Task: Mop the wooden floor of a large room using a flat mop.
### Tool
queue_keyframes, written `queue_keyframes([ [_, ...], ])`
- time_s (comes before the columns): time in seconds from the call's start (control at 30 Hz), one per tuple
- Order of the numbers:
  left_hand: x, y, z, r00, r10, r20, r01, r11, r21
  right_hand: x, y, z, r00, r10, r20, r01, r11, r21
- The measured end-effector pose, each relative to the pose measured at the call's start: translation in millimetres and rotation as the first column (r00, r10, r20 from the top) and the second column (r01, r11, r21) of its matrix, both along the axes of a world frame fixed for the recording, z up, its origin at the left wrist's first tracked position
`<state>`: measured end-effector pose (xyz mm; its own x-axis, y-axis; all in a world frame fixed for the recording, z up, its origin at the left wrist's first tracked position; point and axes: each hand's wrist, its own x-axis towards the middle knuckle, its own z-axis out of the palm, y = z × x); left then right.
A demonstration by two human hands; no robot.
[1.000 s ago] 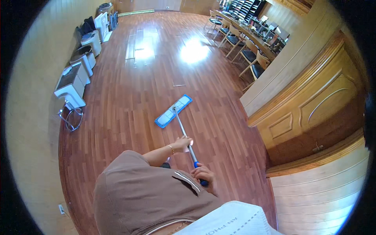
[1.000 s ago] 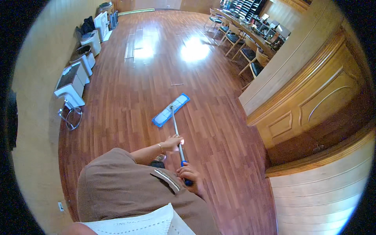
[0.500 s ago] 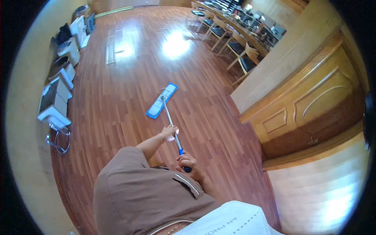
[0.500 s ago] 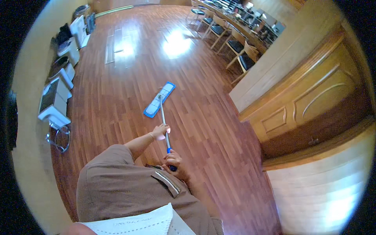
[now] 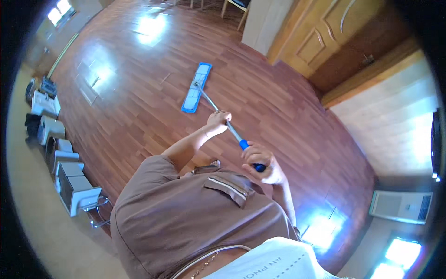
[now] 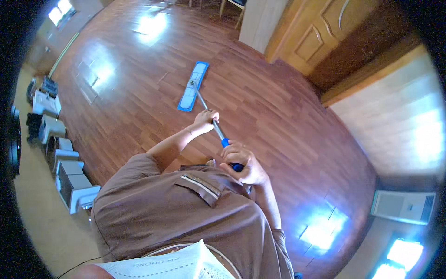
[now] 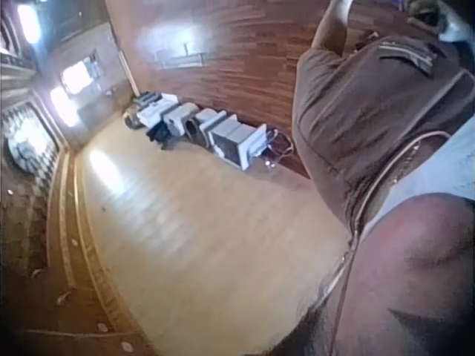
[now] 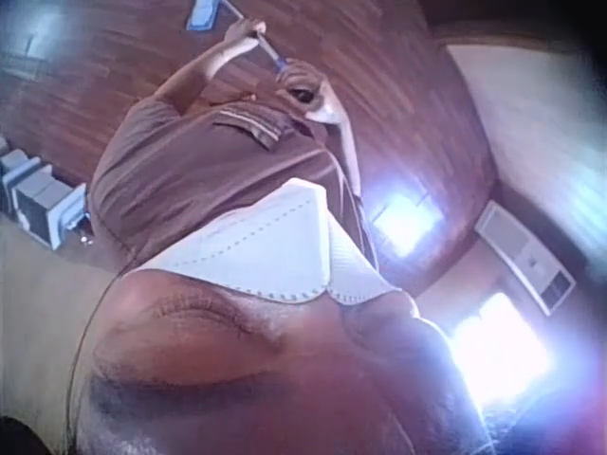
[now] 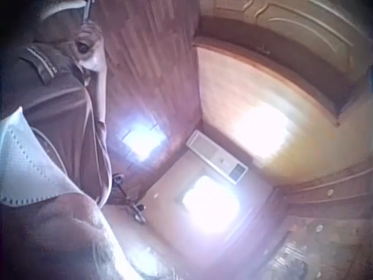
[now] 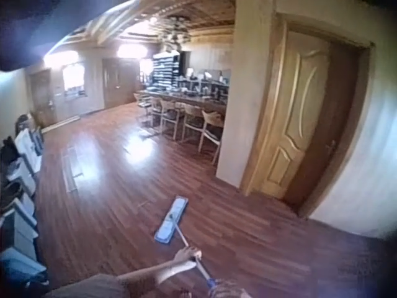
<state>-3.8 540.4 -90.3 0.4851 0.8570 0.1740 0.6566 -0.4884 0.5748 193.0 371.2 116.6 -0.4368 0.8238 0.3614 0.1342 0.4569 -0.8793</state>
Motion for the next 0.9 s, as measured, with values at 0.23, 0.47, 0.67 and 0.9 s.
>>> queue_keyframes([
  [0.23, 112, -53, 48, 0.845, -0.502, -0.187, 0.506, 0.862, -0.03, 58, -99, 53, 0.961, -0.235, 0.148, 0.228, 0.972, 0.06],
  [0.47, 206, -143, 102, 0.345, -0.893, -0.288, 0.913, 0.391, -0.119, 77, -214, 100, 0.887, -0.462, 0.011, 0.449, 0.865, 0.224],
  [0.67, 266, -234, 110, -0.149, -0.989, 0.018, 0.982, -0.15, -0.115, 69, -291, 153, 0.837, -0.454, 0.305, 0.4, 0.889, 0.223],
  [0.9, 309, -327, 92, -0.317, -0.94, 0.124, 0.937, -0.331, -0.109, 50, -346, 173, 0.626, -0.653, 0.427, 0.488, 0.755, 0.438],
])
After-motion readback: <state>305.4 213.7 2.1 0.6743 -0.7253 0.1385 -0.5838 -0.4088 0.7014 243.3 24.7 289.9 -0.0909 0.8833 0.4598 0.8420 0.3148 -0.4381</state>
